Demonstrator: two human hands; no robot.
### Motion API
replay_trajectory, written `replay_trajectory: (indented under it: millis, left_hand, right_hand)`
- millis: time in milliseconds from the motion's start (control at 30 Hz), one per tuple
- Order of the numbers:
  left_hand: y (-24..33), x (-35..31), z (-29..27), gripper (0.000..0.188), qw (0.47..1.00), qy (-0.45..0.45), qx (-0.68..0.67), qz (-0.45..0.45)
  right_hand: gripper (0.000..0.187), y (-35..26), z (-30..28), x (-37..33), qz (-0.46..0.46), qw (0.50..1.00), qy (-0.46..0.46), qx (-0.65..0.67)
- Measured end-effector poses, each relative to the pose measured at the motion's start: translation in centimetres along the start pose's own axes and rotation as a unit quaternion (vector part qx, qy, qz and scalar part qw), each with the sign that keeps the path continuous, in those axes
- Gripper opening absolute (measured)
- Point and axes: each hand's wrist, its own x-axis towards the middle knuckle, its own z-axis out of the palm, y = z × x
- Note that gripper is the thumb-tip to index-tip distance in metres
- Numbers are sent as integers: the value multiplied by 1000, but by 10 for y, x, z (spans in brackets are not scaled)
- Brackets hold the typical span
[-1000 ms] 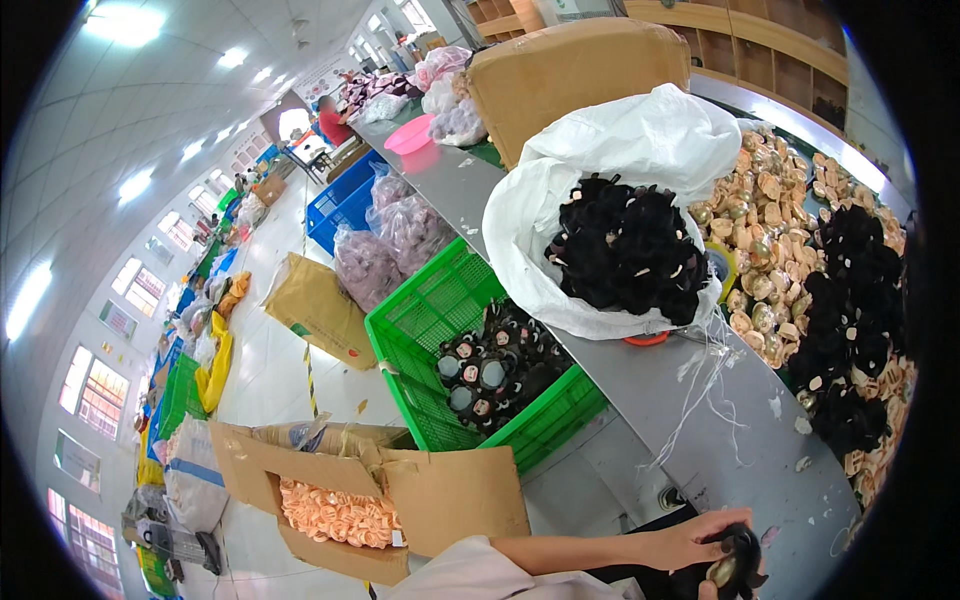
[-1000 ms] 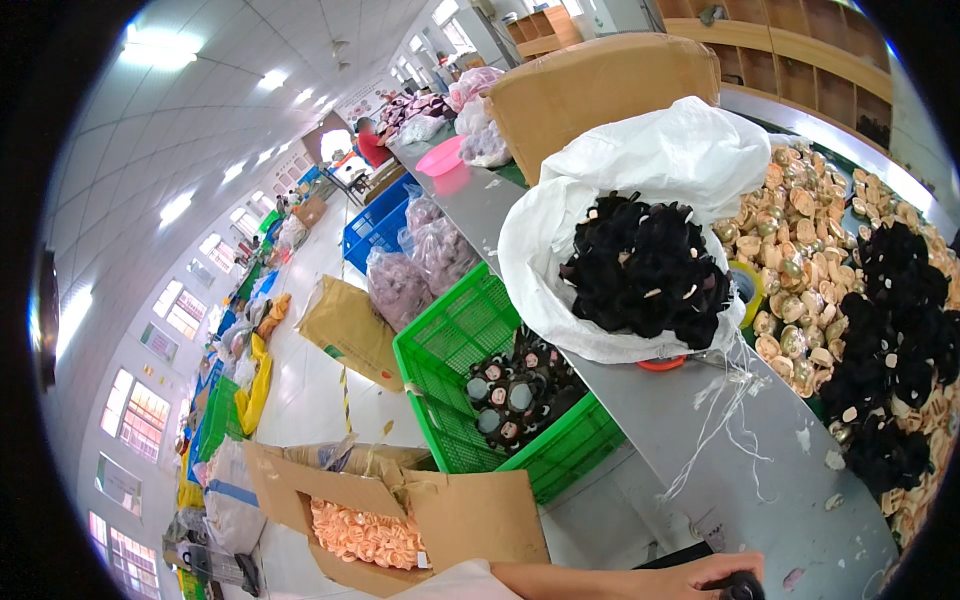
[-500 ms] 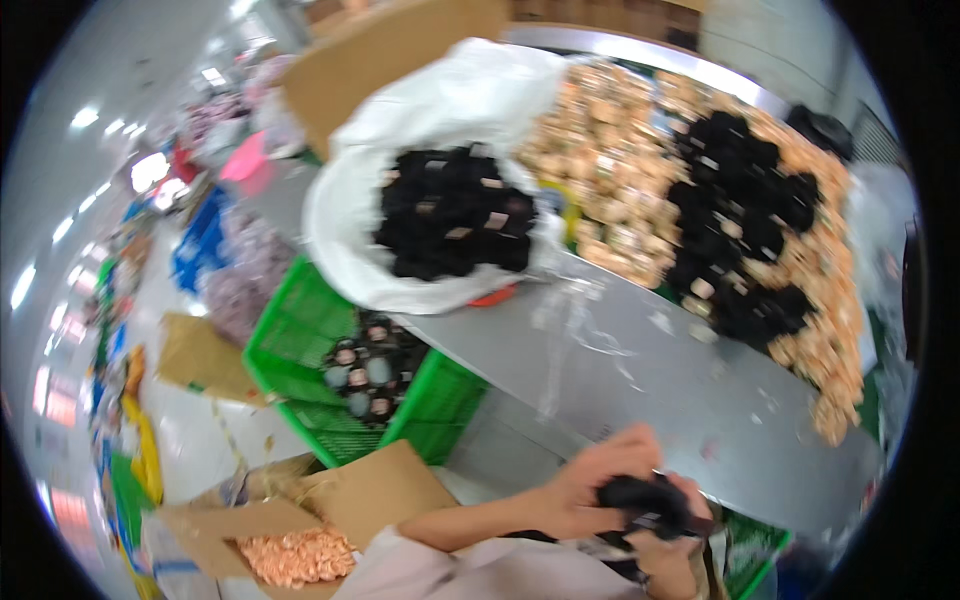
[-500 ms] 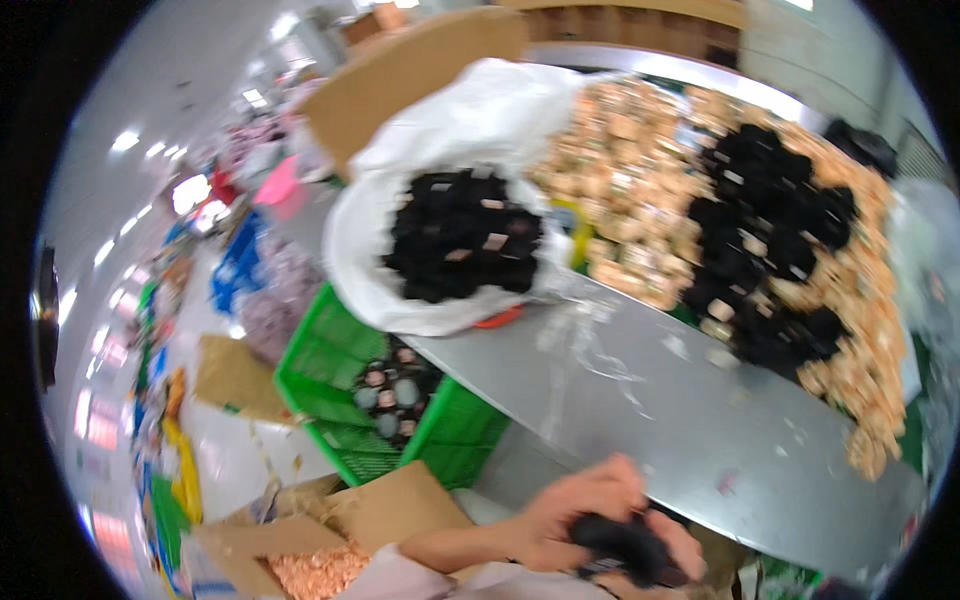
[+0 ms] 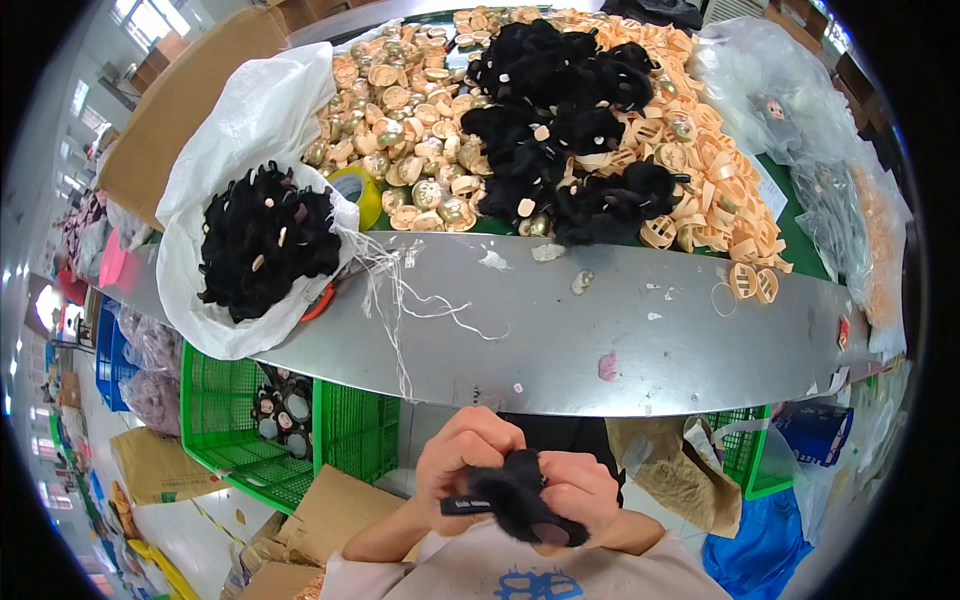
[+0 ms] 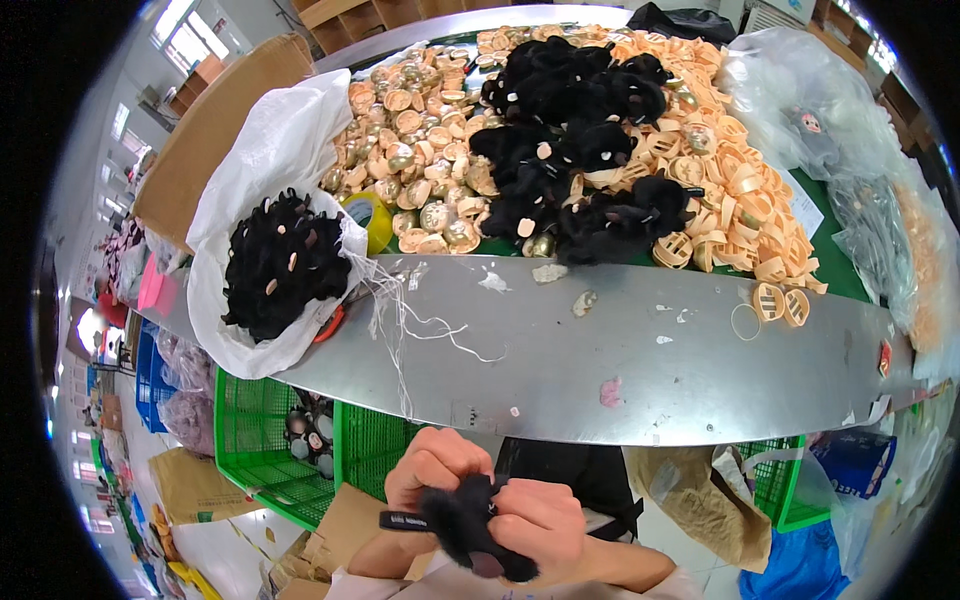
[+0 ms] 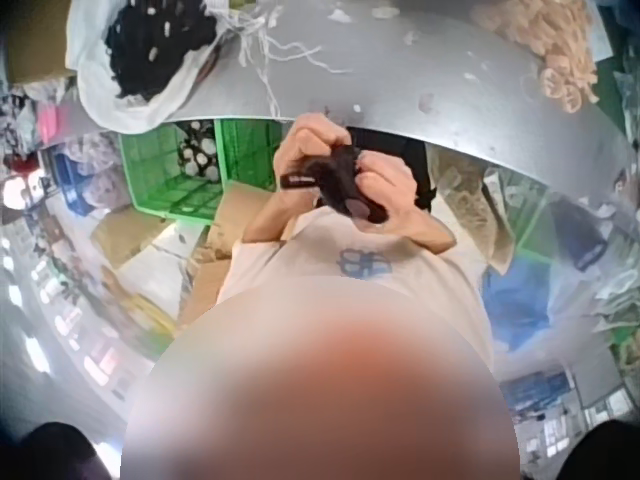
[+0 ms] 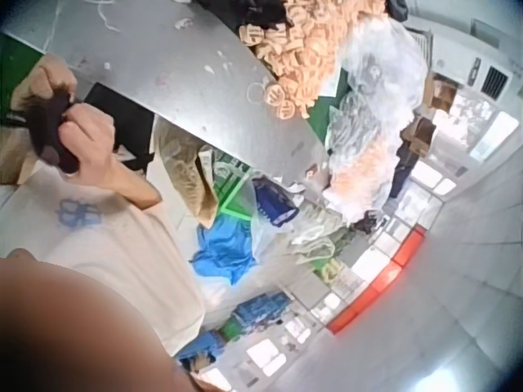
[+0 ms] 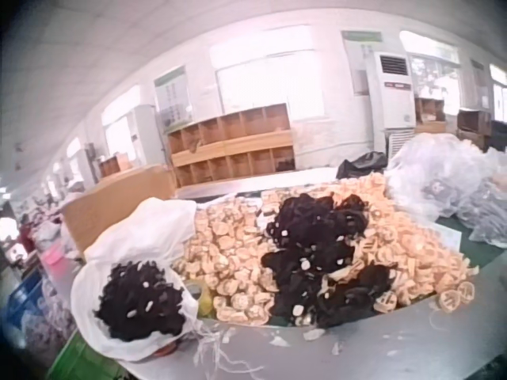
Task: The person repeatedly picks up black plush toy bodies and beige plastic head parts, inserts the head into the body, and places the assembled toy on the table. The process is repeated continuously with multiple units.
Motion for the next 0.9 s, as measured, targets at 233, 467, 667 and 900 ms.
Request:
replay_trajectory:
  millis: [233,467,667,900]
  left_hand:
    - [2,3,-19,28,991,-123,0,-62]
    - [2,13,-1,28,988,-152,4,-35]
    - [-6,7,7,27,993,-108,46,10]
    - [-9,-3,17,27,991,16,98,-85]
  right_hand:
    - [40,-8,-30,-15,225,957,-130,128]
    - [31,1,-36,-27,108,987,-80,88]
    - [31,0,-25,-33,65,997,1,42]
    - [22,0,-15,-25,242,964,88,68]
